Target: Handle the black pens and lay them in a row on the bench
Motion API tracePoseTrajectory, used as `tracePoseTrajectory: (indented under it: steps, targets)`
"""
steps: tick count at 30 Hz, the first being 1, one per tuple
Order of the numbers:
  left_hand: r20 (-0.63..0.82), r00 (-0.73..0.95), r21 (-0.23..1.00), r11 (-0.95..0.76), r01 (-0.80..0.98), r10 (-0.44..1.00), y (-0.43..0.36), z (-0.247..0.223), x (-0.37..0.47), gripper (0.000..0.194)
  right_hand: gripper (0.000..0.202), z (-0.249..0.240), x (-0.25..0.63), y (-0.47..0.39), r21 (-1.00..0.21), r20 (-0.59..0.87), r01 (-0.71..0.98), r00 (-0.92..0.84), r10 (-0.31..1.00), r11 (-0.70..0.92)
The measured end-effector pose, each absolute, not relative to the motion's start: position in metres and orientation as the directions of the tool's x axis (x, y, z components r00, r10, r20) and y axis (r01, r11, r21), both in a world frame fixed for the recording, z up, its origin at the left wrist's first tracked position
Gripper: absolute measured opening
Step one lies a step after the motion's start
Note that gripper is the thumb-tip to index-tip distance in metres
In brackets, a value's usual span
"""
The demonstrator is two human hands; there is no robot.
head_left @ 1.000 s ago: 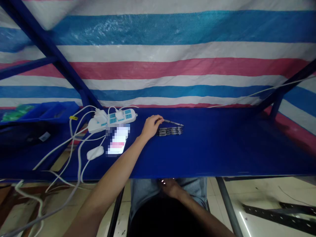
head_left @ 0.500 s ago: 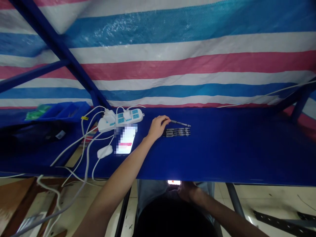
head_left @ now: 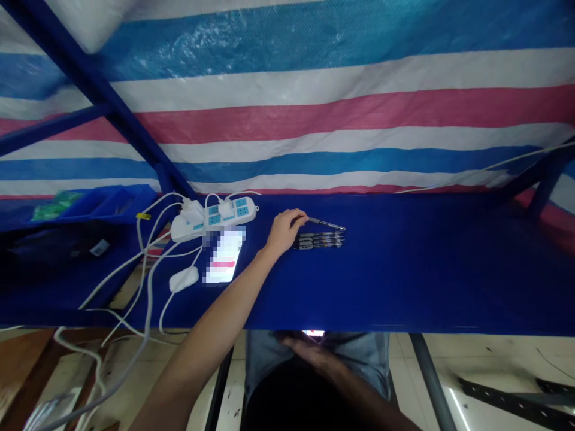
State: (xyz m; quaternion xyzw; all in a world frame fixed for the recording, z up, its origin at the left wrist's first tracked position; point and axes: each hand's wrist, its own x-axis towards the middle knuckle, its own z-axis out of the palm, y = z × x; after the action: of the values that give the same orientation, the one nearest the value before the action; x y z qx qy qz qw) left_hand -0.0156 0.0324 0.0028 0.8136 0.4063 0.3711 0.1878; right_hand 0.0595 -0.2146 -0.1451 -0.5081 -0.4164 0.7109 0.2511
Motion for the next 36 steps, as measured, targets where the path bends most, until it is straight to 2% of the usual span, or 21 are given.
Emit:
tracePoseTrajectory:
  steps: [2,5,7,8,9,10,11,12,13,14,15,16,17,18,19,20,22,25,28,32,36]
  targets:
    - [0.452,0.406,0.603,-0.608,0.517,0.794,0.033,0.002,-0.015,0.019,0.056,-0.137,0.062,-0.212,-0.829,-0.556,0.207,-0.399,0.729,-0.519]
    - [0.454,0.418,0.603,-0.617,0.506,0.787,0.034,0.003,-0.015,0.018,0.054,-0.124,0.062,-0.217,-0.807,-0.509,0.519,-0.371,0.776,-0.281]
    - [0.457,0.417,0.604,-0.619,0.502,0.785,0.033,0.003,-0.015,0.018,0.060,-0.103,0.066,-0.226,-0.779,-0.478,0.595,-0.358,0.802,-0.198]
    - [0.460,0.415,0.603,-0.619,0.503,0.785,0.033,0.004,-0.015,0.019,0.061,-0.087,0.072,-0.230,-0.739,-0.458,0.668,-0.403,0.792,-0.088]
    - [0.461,0.414,0.601,-0.620,0.504,0.784,0.032,0.004,-0.015,0.019,0.058,-0.066,0.082,-0.231,-0.699,-0.472,0.715,-0.483,0.738,0.022]
    - [0.463,0.413,0.600,-0.620,0.506,0.785,0.032,0.004,-0.016,0.020,0.053,-0.043,0.095,-0.230,-0.718,-0.488,0.683,-0.629,0.605,0.132]
    - [0.464,0.409,0.598,-0.619,0.509,0.786,0.032,0.004,-0.016,0.020,0.045,-0.017,0.111,-0.224,-0.784,-0.474,0.590,-0.768,0.430,0.190]
    - [0.467,0.404,0.598,-0.617,0.511,0.787,0.032,0.004,-0.016,0.021,0.039,0.008,0.129,-0.215,-0.882,-0.385,0.429,-0.895,0.226,0.196]
    - [0.471,0.397,0.598,-0.616,0.513,0.788,0.032,0.003,-0.016,0.021,0.037,0.032,0.148,-0.201,-0.962,-0.235,0.245,-0.967,0.095,0.122]
    - [0.477,0.387,0.599,-0.614,0.514,0.789,0.032,0.003,-0.016,0.022,0.038,0.051,0.166,-0.184,-0.993,-0.108,0.114,-0.988,0.113,0.043]
    - [0.486,0.373,0.601,-0.612,0.514,0.791,0.032,0.002,-0.017,0.022,0.038,0.066,0.182,-0.164,-0.999,-0.011,0.020,-0.971,0.240,0.032]
    - [0.497,0.355,0.604,-0.610,0.514,0.792,0.032,0.002,-0.017,0.022,0.040,0.075,0.196,-0.142,-0.995,0.070,-0.028,-0.875,0.479,0.094]
    - [0.511,0.334,0.606,-0.607,0.513,0.792,0.032,0.002,-0.017,0.022,0.042,0.079,0.206,-0.119,-0.978,0.116,0.044,-0.697,0.707,0.204]
    - [0.524,0.312,0.609,-0.604,0.513,0.793,0.032,0.002,-0.017,0.022,0.041,0.078,0.212,-0.096,-0.927,0.194,0.198,-0.473,0.859,0.318]
    - [0.535,0.288,0.613,-0.600,0.514,0.794,0.032,0.002,-0.018,0.021,0.038,0.072,0.215,-0.074,-0.832,0.305,0.387,-0.278,0.911,0.397]
    - [0.545,0.265,0.619,-0.594,0.514,0.796,0.032,0.002,-0.018,0.021,0.037,0.064,0.215,-0.054,-0.695,0.404,0.570,-0.193,0.894,0.437]
    - [0.551,0.227,0.637,-0.580,0.508,0.803,0.032,0.002,-0.019,0.021,0.041,0.046,0.210,-0.022,-0.414,0.476,0.779,-0.257,0.841,0.471]
    - [0.552,0.206,0.650,-0.571,0.501,0.808,0.032,0.004,-0.020,0.022,0.030,0.028,0.202,0.003,-0.171,0.377,0.813,-0.468,0.800,0.556]
    - [0.549,0.270,0.598,-0.597,0.535,0.791,0.030,0.006,-0.018,0.021,0.026,0.024,0.202,0.005,-0.139,0.286,0.821,-0.502,0.816,0.554]
    - [0.518,0.412,0.501,-0.657,0.564,0.749,0.027,0.009,-0.013,0.020,0.043,0.022,0.210,-0.006,-0.166,0.328,0.830,-0.463,0.823,0.533]
    - [0.491,0.465,0.458,-0.673,0.581,0.736,0.025,0.010,-0.010,0.032,0.032,0.018,0.212,-0.016,-0.181,0.369,0.827,-0.445,0.816,0.533]
